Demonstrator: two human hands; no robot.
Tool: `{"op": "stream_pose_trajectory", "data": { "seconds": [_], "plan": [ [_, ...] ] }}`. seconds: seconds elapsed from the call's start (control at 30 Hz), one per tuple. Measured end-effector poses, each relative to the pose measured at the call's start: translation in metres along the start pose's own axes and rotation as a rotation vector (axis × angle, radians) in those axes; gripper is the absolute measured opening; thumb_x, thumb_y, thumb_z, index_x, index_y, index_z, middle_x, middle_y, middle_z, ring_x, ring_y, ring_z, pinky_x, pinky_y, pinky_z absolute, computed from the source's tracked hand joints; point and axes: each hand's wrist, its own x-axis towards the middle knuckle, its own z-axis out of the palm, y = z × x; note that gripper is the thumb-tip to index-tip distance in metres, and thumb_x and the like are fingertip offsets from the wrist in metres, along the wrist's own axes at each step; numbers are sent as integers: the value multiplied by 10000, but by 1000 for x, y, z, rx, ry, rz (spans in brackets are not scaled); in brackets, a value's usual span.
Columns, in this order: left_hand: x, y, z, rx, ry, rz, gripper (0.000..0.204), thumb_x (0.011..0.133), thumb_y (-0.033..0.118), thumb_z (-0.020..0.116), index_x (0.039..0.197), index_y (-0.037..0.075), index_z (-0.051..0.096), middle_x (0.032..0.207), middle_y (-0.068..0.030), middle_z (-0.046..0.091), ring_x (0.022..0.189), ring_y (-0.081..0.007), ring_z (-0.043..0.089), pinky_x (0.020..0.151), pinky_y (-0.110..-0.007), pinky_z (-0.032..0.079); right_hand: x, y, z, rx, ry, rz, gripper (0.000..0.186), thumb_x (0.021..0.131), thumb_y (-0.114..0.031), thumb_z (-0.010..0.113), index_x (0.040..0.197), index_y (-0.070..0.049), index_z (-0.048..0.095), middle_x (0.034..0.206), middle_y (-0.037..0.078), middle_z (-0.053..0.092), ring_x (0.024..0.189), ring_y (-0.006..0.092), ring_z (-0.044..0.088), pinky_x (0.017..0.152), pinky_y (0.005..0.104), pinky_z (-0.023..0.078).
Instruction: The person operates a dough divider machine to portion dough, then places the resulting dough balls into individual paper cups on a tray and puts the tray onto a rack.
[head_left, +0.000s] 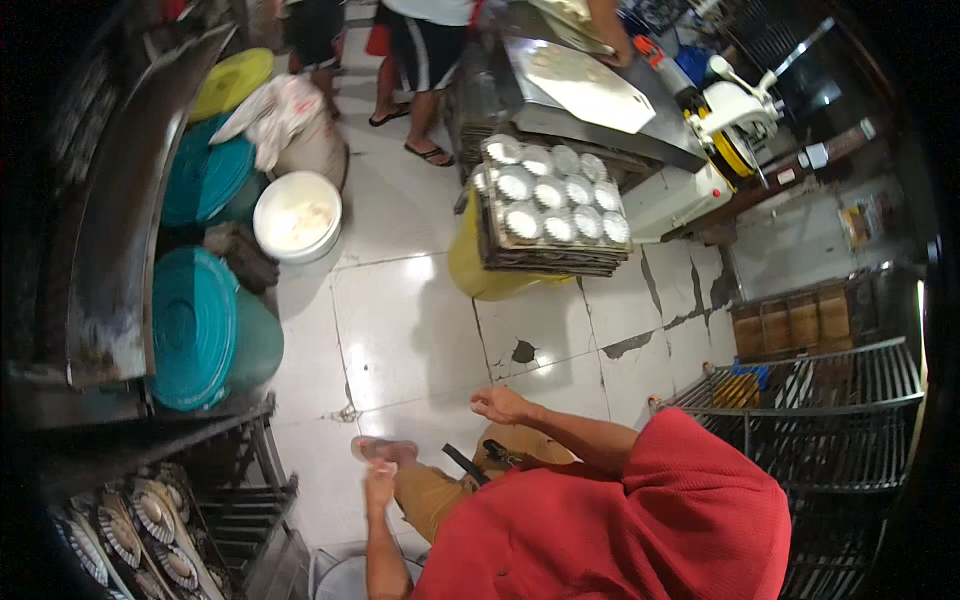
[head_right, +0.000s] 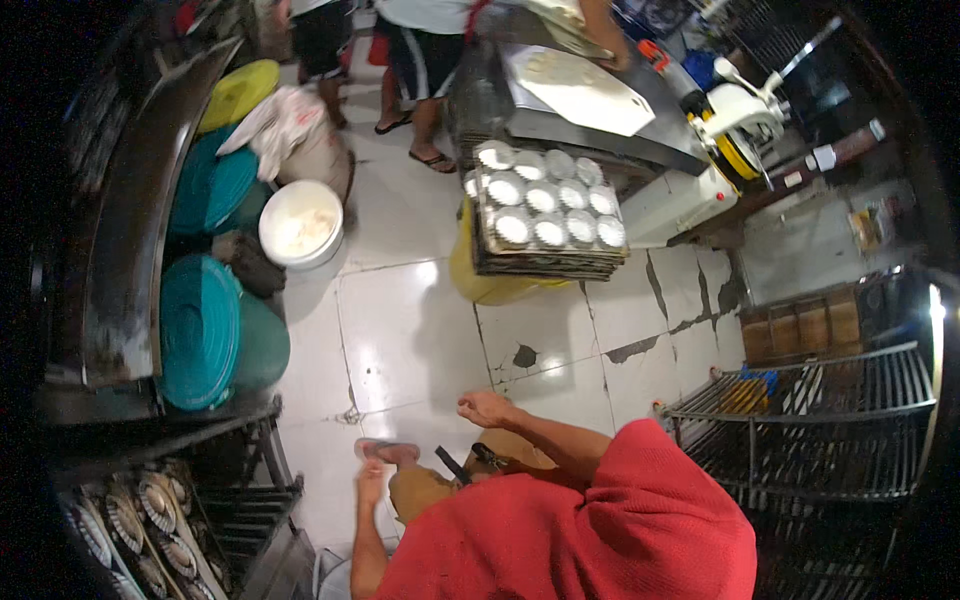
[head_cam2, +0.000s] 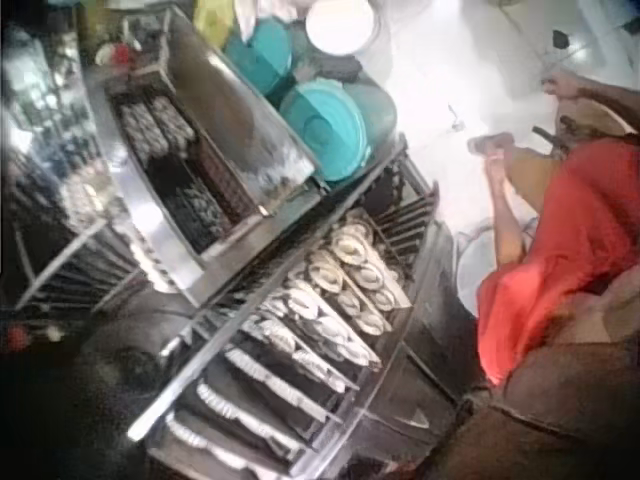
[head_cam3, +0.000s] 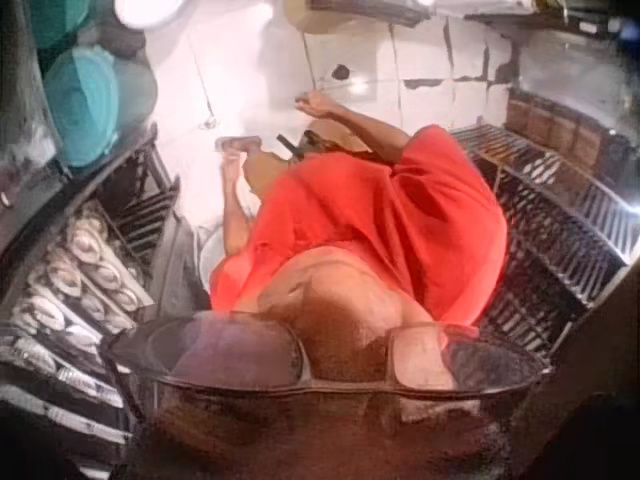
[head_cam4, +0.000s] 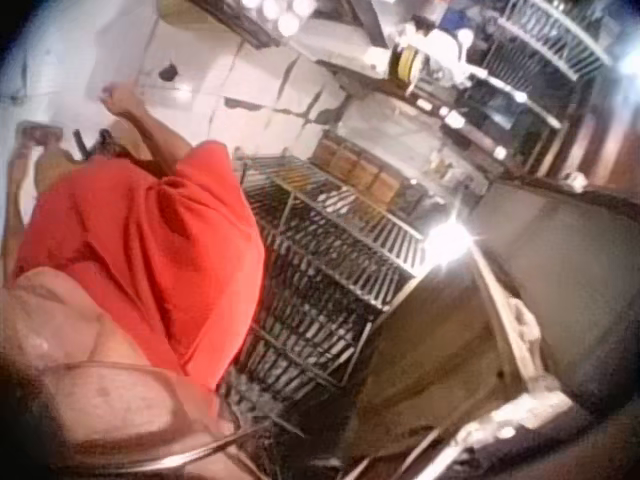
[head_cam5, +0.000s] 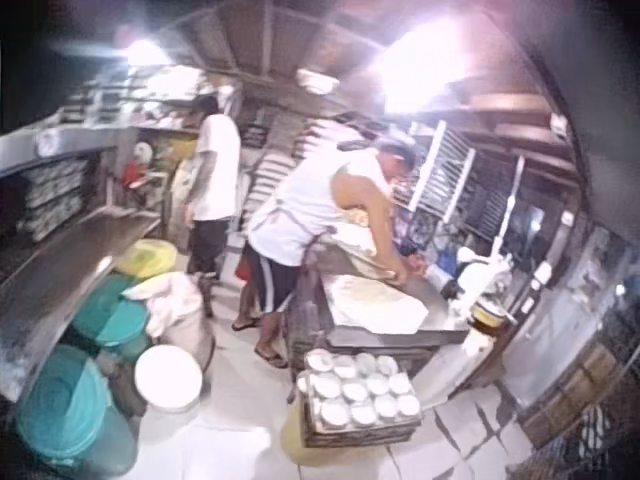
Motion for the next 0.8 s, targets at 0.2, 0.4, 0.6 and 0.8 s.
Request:
{"op": "stream_pose_trajectory", "data": {
  "seconds": [0.2,0.4,0.6,0.8],
  "plan": [
    [-12,170,122,709,-706,-59,732,976,590,465,1374,-17,560,1294,-282,624,1260,-434,559,1094,-441,425,-110,184,-74,146,216,133,397,929,-335,612,1191,-45,682,1019,177,731,900,323,710,825,401,556],
    [24,432,196,644,-875,152,694,966,608,478,1362,49,590,1250,-244,661,1187,-415,616,1030,-465,475,-153,304,-187,766,429,411,331,948,-202,628,1201,9,658,914,89,711,811,139,685,690,294,545],
    [80,553,309,753,-839,359,560,960,520,556,1264,54,618,1165,-244,687,1094,-427,645,937,-489,516,-98,296,-343,745,527,96,392,970,-231,632,1280,8,606,1013,80,701,802,137,671,689,294,535],
    [145,630,445,640,-832,542,541,946,438,613,1329,58,579,1239,-227,647,1150,-411,615,966,-491,496,-99,405,-454,473,451,165,386,969,-225,645,1286,-6,615,977,70,710,772,131,670,684,291,535]
  ]
}}
